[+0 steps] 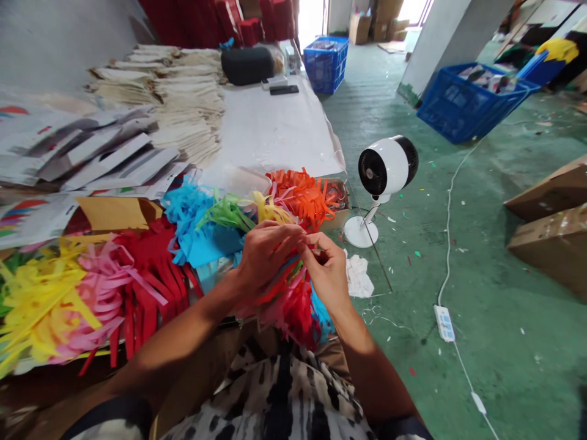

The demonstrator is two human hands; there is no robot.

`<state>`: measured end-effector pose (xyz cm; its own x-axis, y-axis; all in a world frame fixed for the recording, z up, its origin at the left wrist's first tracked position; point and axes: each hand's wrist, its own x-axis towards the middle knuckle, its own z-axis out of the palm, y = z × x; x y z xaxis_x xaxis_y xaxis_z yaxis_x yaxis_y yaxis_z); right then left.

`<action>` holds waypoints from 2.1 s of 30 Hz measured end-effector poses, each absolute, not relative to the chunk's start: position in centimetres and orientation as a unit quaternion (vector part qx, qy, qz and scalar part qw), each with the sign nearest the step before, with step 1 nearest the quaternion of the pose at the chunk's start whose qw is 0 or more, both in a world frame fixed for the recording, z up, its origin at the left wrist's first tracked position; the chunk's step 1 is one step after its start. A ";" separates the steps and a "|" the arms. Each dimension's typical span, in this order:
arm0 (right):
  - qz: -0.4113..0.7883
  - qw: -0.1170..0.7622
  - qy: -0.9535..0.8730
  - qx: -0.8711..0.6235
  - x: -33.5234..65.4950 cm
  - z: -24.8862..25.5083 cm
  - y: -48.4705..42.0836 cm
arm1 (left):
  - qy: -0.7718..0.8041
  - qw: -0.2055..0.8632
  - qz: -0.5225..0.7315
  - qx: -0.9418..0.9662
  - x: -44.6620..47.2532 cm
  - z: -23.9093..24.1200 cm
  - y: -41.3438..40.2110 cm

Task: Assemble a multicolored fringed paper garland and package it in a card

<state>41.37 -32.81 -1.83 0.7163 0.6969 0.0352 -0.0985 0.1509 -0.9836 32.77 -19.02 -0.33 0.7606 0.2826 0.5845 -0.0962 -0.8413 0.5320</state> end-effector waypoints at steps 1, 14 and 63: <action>0.270 0.716 -0.250 -0.593 41.3 -1.9 -32.9 | 0.065 0.296 0.326 0.895 32.5 -0.1 -19.3; 0.094 0.769 -0.311 -0.550 39.7 -1.7 -35.3 | 0.052 0.365 0.049 0.928 23.4 2.4 -18.7; 0.139 0.747 -0.291 -0.581 40.6 -2.5 -33.2 | -0.030 0.239 0.200 0.950 34.0 2.9 -9.6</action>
<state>40.61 -33.24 -2.52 0.7919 0.5465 0.2726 0.1301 0.2853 -0.9496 34.04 -9.59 2.85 0.9183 0.0392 0.3938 -0.1521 -0.8836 0.4428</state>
